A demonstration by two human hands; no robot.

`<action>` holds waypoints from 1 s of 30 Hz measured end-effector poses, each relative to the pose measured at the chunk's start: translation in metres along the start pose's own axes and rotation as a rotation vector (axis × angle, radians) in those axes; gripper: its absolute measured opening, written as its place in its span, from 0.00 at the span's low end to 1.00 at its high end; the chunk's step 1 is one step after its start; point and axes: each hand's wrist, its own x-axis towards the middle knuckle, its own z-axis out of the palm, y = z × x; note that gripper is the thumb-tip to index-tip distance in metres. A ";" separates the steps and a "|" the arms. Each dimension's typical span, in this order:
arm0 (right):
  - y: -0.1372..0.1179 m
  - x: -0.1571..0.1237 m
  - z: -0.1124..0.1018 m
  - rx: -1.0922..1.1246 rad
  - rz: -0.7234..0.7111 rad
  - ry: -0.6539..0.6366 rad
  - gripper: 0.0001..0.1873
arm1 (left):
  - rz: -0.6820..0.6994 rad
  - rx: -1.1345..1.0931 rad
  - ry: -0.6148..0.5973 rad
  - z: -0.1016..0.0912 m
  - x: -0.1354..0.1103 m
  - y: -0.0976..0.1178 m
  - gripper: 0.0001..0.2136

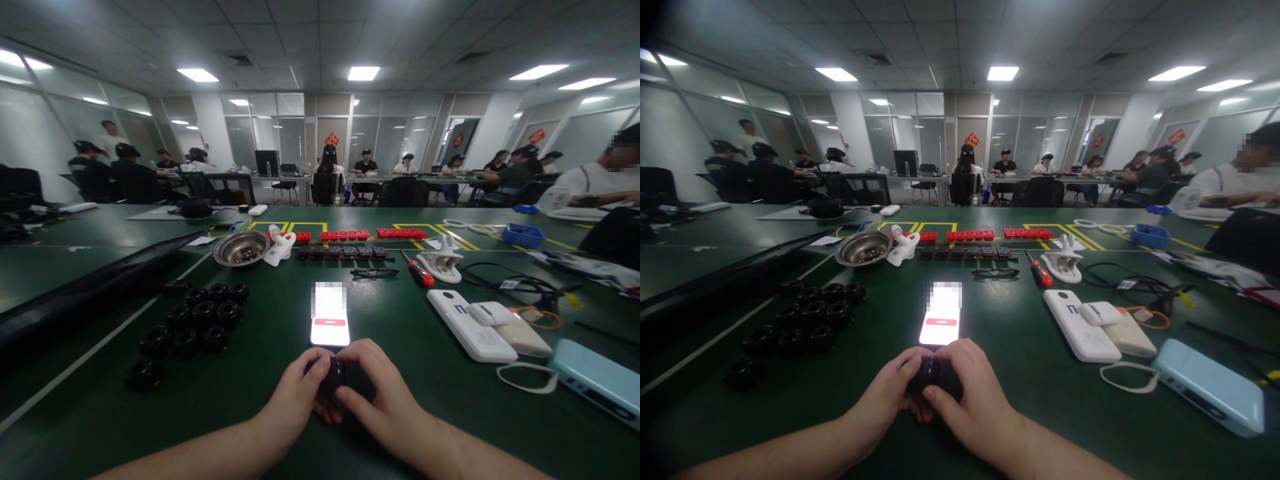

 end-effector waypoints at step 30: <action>-0.002 0.000 -0.001 0.002 0.006 -0.001 0.08 | 0.015 0.013 0.023 0.003 -0.004 0.005 0.19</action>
